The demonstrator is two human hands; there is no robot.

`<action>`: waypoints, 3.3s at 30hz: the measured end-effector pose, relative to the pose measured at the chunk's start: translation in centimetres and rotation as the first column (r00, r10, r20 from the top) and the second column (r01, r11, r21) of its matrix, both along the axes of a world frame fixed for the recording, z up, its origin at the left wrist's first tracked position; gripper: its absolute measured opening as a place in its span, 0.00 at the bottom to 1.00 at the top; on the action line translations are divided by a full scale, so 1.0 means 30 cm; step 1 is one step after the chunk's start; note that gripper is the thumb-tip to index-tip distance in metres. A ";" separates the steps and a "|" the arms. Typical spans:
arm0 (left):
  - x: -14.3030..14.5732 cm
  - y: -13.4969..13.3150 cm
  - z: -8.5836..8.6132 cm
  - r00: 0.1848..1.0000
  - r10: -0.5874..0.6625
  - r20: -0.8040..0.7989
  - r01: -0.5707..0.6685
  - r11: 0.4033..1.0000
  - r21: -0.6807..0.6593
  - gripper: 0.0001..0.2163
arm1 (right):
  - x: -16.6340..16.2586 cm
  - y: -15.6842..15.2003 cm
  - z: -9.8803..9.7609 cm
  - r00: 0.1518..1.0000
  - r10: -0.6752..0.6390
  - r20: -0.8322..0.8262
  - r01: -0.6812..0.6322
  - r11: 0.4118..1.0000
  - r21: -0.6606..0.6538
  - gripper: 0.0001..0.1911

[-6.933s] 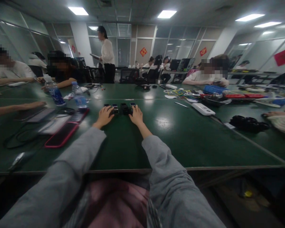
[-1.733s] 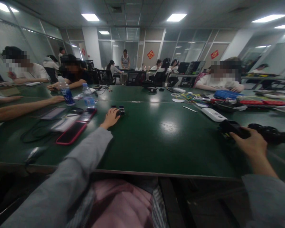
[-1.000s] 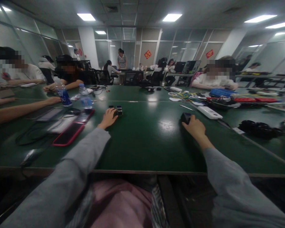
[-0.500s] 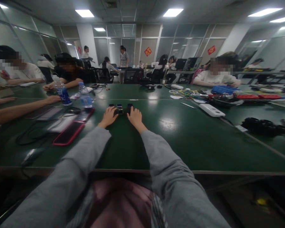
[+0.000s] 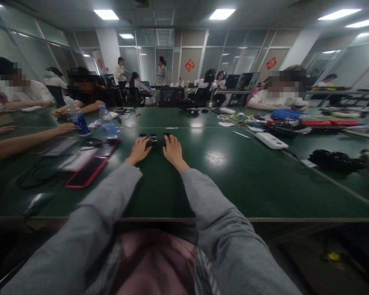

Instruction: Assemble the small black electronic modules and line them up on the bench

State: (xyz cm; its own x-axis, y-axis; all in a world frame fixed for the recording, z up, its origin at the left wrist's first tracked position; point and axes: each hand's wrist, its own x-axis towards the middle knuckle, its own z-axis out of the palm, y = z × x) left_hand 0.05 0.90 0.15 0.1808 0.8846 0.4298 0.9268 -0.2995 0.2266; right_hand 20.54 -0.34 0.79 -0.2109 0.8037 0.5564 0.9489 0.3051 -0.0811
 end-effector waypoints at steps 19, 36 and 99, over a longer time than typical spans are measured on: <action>-0.005 0.000 0.002 1.000 -0.008 0.001 0.008 1.000 -0.007 0.24 | 0.027 0.041 -0.024 0.995 -0.060 -0.079 0.061 0.998 0.015 0.29; 0.002 -0.006 0.015 0.992 0.109 0.058 -0.112 0.993 0.048 0.29 | 0.037 0.054 -0.047 0.987 -0.149 -0.063 0.144 0.986 -0.080 0.27; -0.009 0.001 0.017 0.957 -0.217 0.193 0.214 0.976 0.036 0.23 | -0.029 -0.086 -0.005 0.972 0.172 -0.161 -0.189 0.977 -0.097 0.29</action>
